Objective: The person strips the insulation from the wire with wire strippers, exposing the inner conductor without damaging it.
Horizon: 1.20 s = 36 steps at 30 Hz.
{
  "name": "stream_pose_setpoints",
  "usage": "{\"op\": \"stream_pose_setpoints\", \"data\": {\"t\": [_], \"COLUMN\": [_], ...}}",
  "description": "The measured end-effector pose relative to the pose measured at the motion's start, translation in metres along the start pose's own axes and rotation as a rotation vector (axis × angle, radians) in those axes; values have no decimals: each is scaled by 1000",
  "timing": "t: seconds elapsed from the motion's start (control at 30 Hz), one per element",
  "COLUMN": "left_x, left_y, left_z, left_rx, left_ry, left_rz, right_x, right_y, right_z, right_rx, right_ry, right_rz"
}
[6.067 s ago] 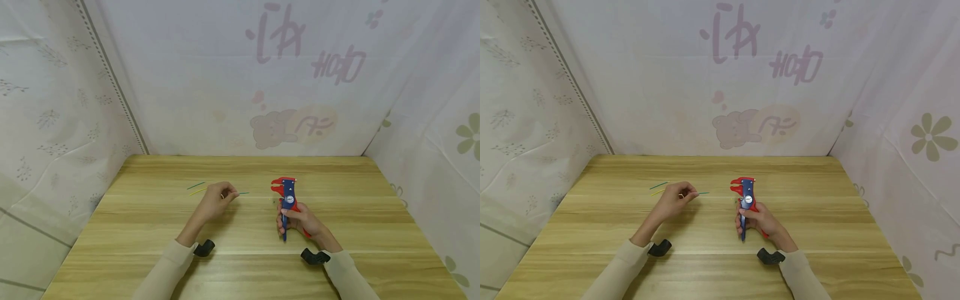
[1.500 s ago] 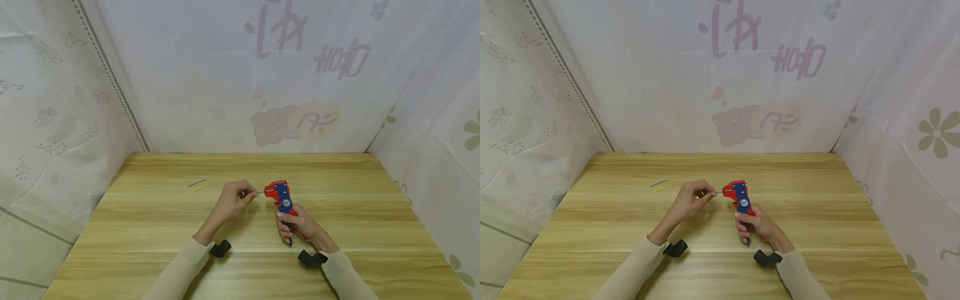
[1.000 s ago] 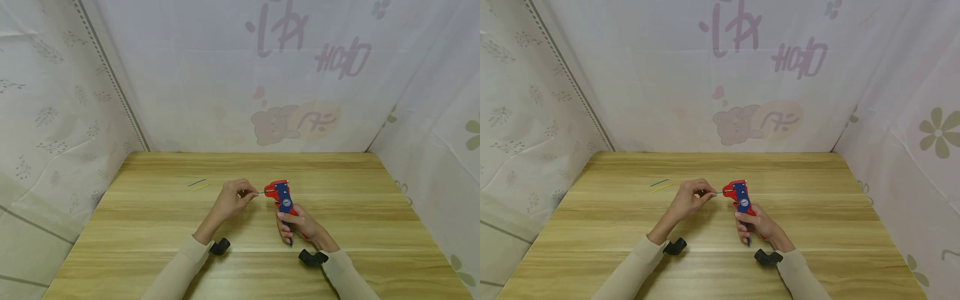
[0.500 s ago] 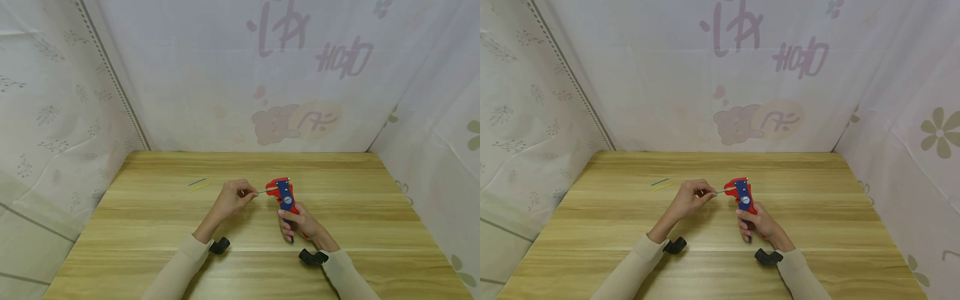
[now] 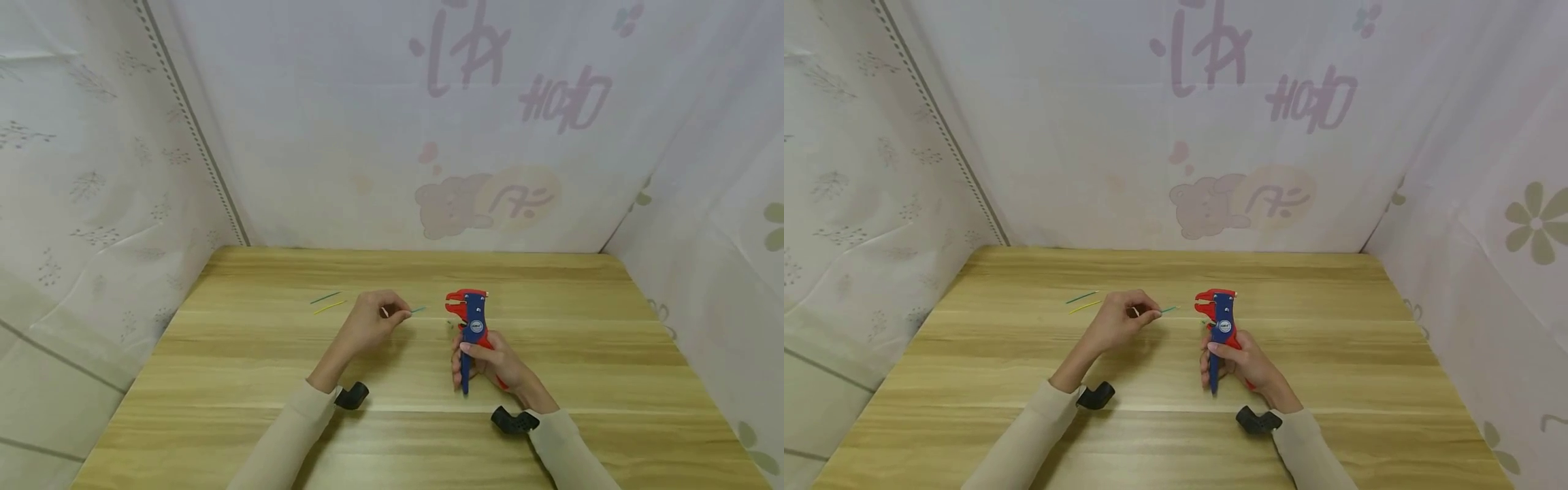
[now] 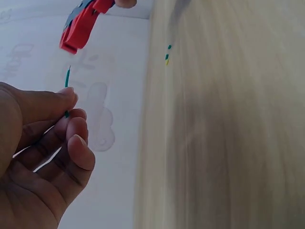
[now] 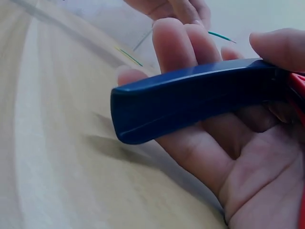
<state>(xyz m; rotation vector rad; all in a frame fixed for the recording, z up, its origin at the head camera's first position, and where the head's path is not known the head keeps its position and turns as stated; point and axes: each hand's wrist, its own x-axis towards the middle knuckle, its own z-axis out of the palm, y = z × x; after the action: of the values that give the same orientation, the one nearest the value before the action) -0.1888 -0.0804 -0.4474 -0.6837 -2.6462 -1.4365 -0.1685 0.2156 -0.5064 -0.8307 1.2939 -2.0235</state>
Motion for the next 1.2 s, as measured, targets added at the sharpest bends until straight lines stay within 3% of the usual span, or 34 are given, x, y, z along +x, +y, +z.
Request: {"op": "stream_pose_setpoints", "data": {"t": [0.43, 0.7, 0.87, 1.07, 1.2], "left_x": [3, -10, -17, -26, -30], "left_y": [-12, -25, -37, -49, -55], "left_z": [-21, -32, -39, -48, -54], "left_rx": [7, 8, 23, 35, 51], "left_ry": [21, 65, 66, 59, 58], "left_rz": [-60, -169, -182, -215, -224], "right_x": [-12, -20, -22, -27, -32], "right_y": [-13, -18, -18, -22, -25], "right_z": [-17, -25, -32, -33, -38], "right_rx": [-136, -228, -265, -367, -443], "right_ry": [202, 320, 339, 433, 469], "right_rz": [3, 40, 19, 88, 75]}}
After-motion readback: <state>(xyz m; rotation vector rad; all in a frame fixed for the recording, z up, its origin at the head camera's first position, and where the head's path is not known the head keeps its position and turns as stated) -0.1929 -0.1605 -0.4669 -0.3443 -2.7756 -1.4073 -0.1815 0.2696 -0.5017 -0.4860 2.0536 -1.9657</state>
